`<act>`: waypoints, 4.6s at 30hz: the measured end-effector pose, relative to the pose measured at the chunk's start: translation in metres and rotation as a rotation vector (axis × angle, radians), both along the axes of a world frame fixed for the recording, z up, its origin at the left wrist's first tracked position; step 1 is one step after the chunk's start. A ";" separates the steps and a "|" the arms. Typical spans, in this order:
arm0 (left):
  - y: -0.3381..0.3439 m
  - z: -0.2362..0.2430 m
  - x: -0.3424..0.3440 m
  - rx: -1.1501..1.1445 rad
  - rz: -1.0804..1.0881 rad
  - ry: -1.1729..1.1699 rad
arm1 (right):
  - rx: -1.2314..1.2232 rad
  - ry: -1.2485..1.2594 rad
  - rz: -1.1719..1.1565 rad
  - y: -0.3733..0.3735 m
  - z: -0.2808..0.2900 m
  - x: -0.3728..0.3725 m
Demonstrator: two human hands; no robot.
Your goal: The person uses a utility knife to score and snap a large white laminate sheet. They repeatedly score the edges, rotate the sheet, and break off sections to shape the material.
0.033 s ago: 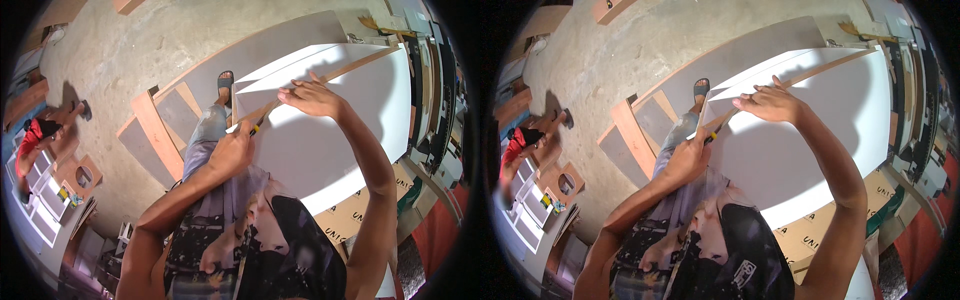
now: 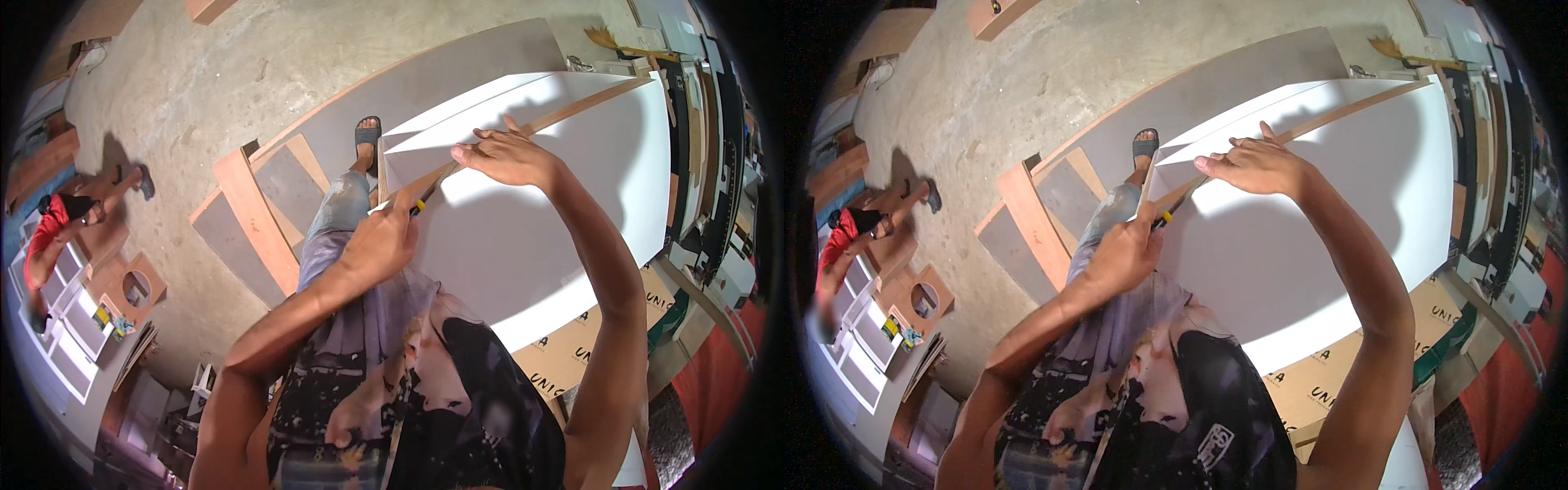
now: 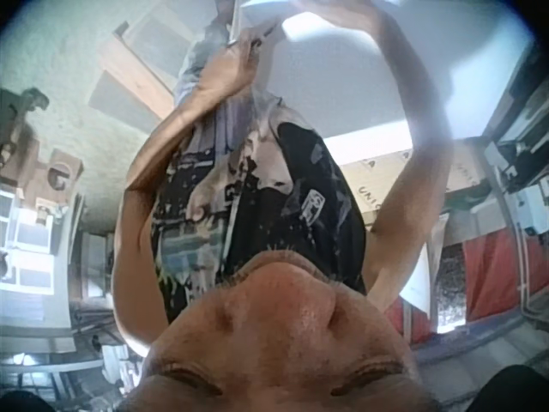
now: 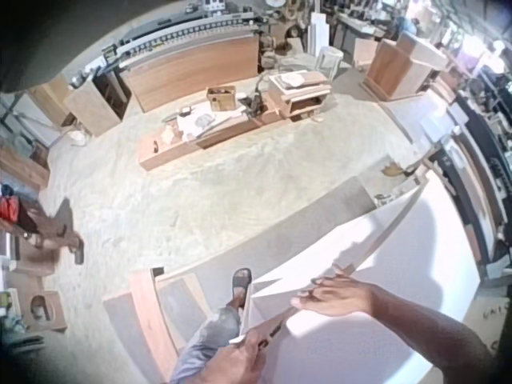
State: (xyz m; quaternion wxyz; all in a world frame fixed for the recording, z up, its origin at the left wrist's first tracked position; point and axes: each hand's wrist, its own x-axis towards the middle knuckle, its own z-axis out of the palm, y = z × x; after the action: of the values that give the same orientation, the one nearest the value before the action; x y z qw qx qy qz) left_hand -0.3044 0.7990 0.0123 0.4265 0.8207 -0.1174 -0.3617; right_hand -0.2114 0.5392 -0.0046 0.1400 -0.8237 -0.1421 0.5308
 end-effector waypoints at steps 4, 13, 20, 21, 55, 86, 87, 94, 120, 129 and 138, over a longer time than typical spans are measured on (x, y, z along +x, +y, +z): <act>0.005 0.016 0.012 0.002 0.000 0.047 | 0.078 0.024 0.000 0.004 0.014 0.008; 0.013 0.020 0.005 -0.006 0.023 0.031 | 0.081 0.110 -0.056 0.008 0.002 0.010; 0.023 0.018 0.001 0.121 -0.016 0.107 | 0.127 0.157 -0.074 0.014 0.007 0.004; 0.025 0.020 -0.004 0.124 -0.013 0.142 | 0.109 0.153 -0.079 0.015 0.002 0.004; 0.040 -0.005 -0.003 0.095 -0.032 0.056 | 0.000 0.120 -0.080 0.050 -0.010 -0.001; 0.063 0.030 -0.019 0.050 0.007 0.010 | 0.075 0.010 -0.033 0.059 0.001 -0.021; 0.061 0.023 -0.018 0.053 0.023 0.025 | 0.047 0.041 -0.037 0.060 -0.004 -0.020; 0.068 0.009 -0.020 0.080 0.009 -0.029 | 0.136 -0.064 -0.117 0.064 -0.007 -0.028; 0.089 0.007 -0.031 0.084 0.100 0.055 | 0.047 0.108 -0.058 0.101 -0.047 -0.015; 0.146 -0.116 -0.053 0.342 0.132 -0.041 | 0.293 -0.094 -0.110 0.100 -0.044 -0.039; 0.350 -0.224 -0.145 0.143 0.889 0.319 | 0.330 -0.503 0.167 0.141 -0.046 -0.084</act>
State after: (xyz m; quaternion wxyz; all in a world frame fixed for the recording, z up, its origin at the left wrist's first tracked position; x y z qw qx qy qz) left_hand -0.4496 1.1490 -0.2114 0.4952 0.7528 0.3371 -0.2728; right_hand -0.2958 0.6802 -0.0503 0.1884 -0.8807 -0.3236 0.2899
